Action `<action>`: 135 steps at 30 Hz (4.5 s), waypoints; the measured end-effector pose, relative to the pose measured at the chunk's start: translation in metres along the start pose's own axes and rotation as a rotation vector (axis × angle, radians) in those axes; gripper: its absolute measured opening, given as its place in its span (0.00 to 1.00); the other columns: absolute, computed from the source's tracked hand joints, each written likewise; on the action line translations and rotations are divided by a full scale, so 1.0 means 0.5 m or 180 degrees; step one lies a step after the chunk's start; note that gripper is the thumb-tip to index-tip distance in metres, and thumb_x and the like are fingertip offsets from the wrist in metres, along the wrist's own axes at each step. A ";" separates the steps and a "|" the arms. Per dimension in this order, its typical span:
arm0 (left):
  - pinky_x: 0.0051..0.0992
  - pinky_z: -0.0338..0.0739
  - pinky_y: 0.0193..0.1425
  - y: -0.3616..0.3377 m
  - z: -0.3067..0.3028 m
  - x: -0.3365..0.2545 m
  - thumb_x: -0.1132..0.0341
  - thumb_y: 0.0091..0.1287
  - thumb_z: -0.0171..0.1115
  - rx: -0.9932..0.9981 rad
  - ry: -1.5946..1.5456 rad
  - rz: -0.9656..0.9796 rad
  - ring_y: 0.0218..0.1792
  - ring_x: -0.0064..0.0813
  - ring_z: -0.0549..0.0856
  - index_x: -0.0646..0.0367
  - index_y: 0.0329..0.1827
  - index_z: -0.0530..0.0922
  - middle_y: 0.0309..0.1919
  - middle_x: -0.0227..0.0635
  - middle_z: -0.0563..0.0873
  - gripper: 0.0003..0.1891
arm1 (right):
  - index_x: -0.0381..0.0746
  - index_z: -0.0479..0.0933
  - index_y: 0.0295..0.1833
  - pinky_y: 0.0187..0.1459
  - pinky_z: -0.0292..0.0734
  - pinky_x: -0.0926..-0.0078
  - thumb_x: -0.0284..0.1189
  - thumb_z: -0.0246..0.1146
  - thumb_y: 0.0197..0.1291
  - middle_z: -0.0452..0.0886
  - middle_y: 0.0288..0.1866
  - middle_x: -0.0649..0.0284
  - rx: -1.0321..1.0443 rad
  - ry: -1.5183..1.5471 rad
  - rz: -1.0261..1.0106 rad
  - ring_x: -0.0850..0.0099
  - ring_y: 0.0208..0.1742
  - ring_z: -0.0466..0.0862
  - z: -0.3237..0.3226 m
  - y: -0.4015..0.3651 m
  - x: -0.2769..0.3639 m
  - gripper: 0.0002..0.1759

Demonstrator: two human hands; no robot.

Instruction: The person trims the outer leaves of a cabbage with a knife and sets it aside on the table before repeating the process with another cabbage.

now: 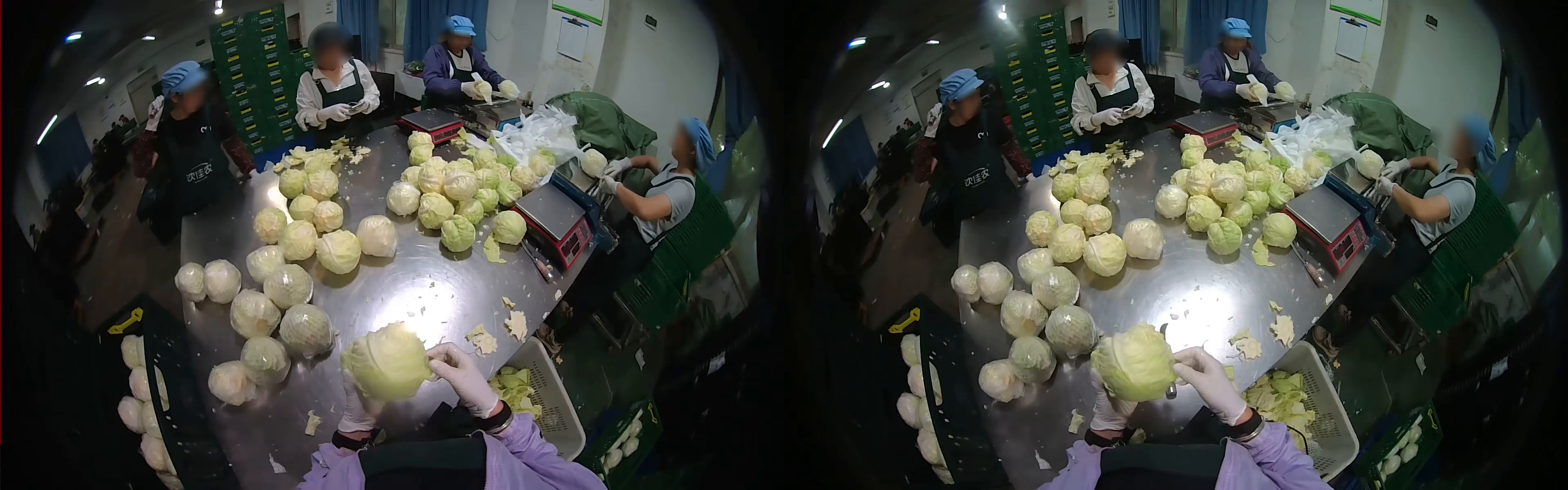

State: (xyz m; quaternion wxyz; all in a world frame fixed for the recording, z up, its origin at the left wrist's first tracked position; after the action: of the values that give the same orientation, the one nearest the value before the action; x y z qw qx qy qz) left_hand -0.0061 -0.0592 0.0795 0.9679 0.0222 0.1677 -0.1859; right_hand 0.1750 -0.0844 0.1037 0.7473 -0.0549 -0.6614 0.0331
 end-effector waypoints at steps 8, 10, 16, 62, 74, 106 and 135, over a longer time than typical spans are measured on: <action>0.45 0.67 0.73 -0.003 -0.075 -0.012 0.37 0.56 0.69 0.0036 0.1161 -0.0104 0.69 0.42 0.70 0.60 0.75 0.56 0.72 0.44 0.66 0.52 | 0.37 0.73 0.58 0.44 0.75 0.79 0.30 0.58 0.69 0.81 0.50 0.64 0.0357 0.1744 0.0685 0.78 0.47 0.81 0.037 -0.011 0.024 0.15; 0.45 0.68 0.72 -0.005 -0.062 -0.011 0.37 0.56 0.69 0.0022 0.1122 -0.0137 0.69 0.42 0.71 0.61 0.75 0.57 0.71 0.44 0.67 0.52 | 0.37 0.72 0.59 0.45 0.75 0.79 0.30 0.57 0.68 0.81 0.51 0.65 0.0250 0.1808 0.0623 0.78 0.47 0.81 0.043 -0.017 0.034 0.16; 0.40 0.68 0.72 -0.001 -0.010 -0.030 0.35 0.57 0.66 0.0181 0.1573 -0.0166 0.68 0.38 0.71 0.60 0.75 0.58 0.70 0.41 0.68 0.51 | 0.39 0.73 0.51 0.44 0.75 0.83 0.28 0.58 0.65 0.80 0.49 0.63 -0.0039 0.1167 -0.0273 0.79 0.48 0.79 0.002 -0.026 0.030 0.11; 0.42 0.62 0.72 0.006 -0.019 0.037 0.46 0.71 0.50 0.0171 0.3544 0.0064 0.72 0.43 0.64 0.55 0.76 0.56 0.72 0.40 0.65 0.35 | 0.35 0.74 0.58 0.39 0.78 0.79 0.27 0.72 0.54 0.80 0.45 0.60 -0.0016 -0.0156 -0.0501 0.77 0.36 0.81 0.044 -0.007 -0.006 0.26; 0.43 0.59 0.75 0.019 0.039 0.006 0.43 0.68 0.55 -0.0058 0.0589 -0.0378 0.72 0.38 0.65 0.49 0.76 0.57 0.71 0.35 0.67 0.37 | 0.37 0.74 0.39 0.32 0.76 0.81 0.23 0.66 0.61 0.80 0.31 0.66 -0.0576 0.0040 -0.0109 0.78 0.28 0.80 -0.109 0.051 -0.155 0.06; 0.35 0.64 0.72 -0.029 0.001 -0.035 0.59 0.57 0.74 -0.0952 0.2434 0.1488 0.67 0.35 0.67 0.57 0.73 0.54 0.66 0.39 0.66 0.45 | 0.36 0.76 0.37 0.33 0.74 0.79 0.22 0.71 0.54 0.77 0.36 0.61 -0.0258 -0.1704 -0.1021 0.75 0.30 0.78 0.069 0.008 0.057 0.10; 0.50 0.74 0.65 -0.002 -0.029 0.016 0.28 0.68 0.39 -0.0652 0.0659 -0.0743 0.68 0.42 0.73 0.48 0.76 0.55 0.70 0.42 0.67 0.42 | 0.41 0.81 0.54 0.51 0.77 0.67 0.25 0.72 0.50 0.81 0.53 0.56 -0.0182 -0.3046 -0.2336 0.57 0.49 0.81 0.094 -0.008 0.086 0.22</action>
State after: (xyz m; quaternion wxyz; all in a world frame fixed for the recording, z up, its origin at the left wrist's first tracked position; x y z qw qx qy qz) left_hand -0.0041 -0.0616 0.0634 0.9145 -0.0771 0.2859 -0.2756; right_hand 0.1335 -0.0814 0.1520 0.3276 0.1778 -0.9006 -0.2236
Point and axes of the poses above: each hand's wrist, its own y-axis towards the middle knuckle, its own z-axis out of the palm, x = y × z, the point moved 4 cm from there along y, towards the middle knuckle
